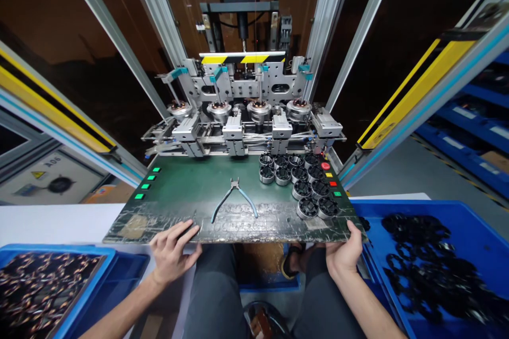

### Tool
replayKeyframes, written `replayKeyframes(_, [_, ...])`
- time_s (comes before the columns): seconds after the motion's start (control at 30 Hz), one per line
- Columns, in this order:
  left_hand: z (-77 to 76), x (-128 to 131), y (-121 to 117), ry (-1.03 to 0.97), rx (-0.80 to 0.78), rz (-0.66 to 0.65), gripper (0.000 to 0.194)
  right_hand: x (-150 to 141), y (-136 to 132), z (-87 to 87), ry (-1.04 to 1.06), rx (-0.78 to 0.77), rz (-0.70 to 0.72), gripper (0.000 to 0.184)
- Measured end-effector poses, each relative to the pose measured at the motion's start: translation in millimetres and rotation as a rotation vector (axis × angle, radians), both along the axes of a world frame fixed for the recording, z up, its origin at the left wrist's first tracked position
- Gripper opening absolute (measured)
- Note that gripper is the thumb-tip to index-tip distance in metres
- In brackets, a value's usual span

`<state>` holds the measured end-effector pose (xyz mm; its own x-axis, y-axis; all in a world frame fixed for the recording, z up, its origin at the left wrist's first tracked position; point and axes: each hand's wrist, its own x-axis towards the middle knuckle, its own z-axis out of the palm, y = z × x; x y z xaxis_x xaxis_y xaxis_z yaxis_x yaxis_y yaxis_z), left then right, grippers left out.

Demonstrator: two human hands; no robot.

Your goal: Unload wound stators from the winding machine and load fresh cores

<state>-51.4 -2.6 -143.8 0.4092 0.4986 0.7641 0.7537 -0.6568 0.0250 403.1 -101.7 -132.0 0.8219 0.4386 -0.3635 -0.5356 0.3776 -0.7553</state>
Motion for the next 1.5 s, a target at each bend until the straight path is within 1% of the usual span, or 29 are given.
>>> replayKeyframes(0.13, [-0.1, 0.0, -0.2, -0.007, 0.005, 0.001, 0.049, -0.4, 0.9, 0.5, 0.001, 0.003, -0.01, 0.042])
replayKeyframes(0.3, [1.0, 0.1, -0.5, -0.001, 0.002, 0.002, 0.051, -0.7, 0.8, 1.0, -0.013, 0.007, -0.014, 0.042])
replayKeyframes(0.53, [2.1, 0.0, -0.4, 0.003, 0.001, -0.001, 0.053, 0.9, 0.6, -2.7, -0.024, 0.0, -0.004, 0.042])
replayKeyframes(0.67, [4.0, 1.0, -0.4, -0.002, 0.011, -0.011, 0.052, -0.4, 1.1, -0.2, -0.006, -0.017, -0.003, 0.041])
replayKeyframes(0.83, [3.9, 1.2, -1.0, 0.0, -0.001, 0.001, 0.061, -0.4, 1.1, 1.0, -0.004, -0.009, 0.002, 0.042])
replayKeyframes(0.93, [2.3, 0.5, -0.9, 0.004, 0.002, 0.003, 0.062, 0.2, 0.9, 0.0, -0.005, -0.002, 0.005, 0.042])
replayKeyframes(1.13, [1.6, 0.1, -0.8, 0.005, 0.001, 0.006, 0.056, 0.0, 1.1, 0.4, -0.018, -0.014, 0.006, 0.041])
replayKeyframes(1.33, [3.7, 1.0, -0.9, 0.004, 0.004, 0.003, 0.05, 0.5, 1.5, 0.7, 0.012, -0.014, 0.0, 0.04])
replayKeyframes(1.5, [3.8, 1.1, -0.9, 0.001, 0.003, -0.002, 0.051, 1.6, 0.8, -2.3, 0.005, -0.003, 0.004, 0.041])
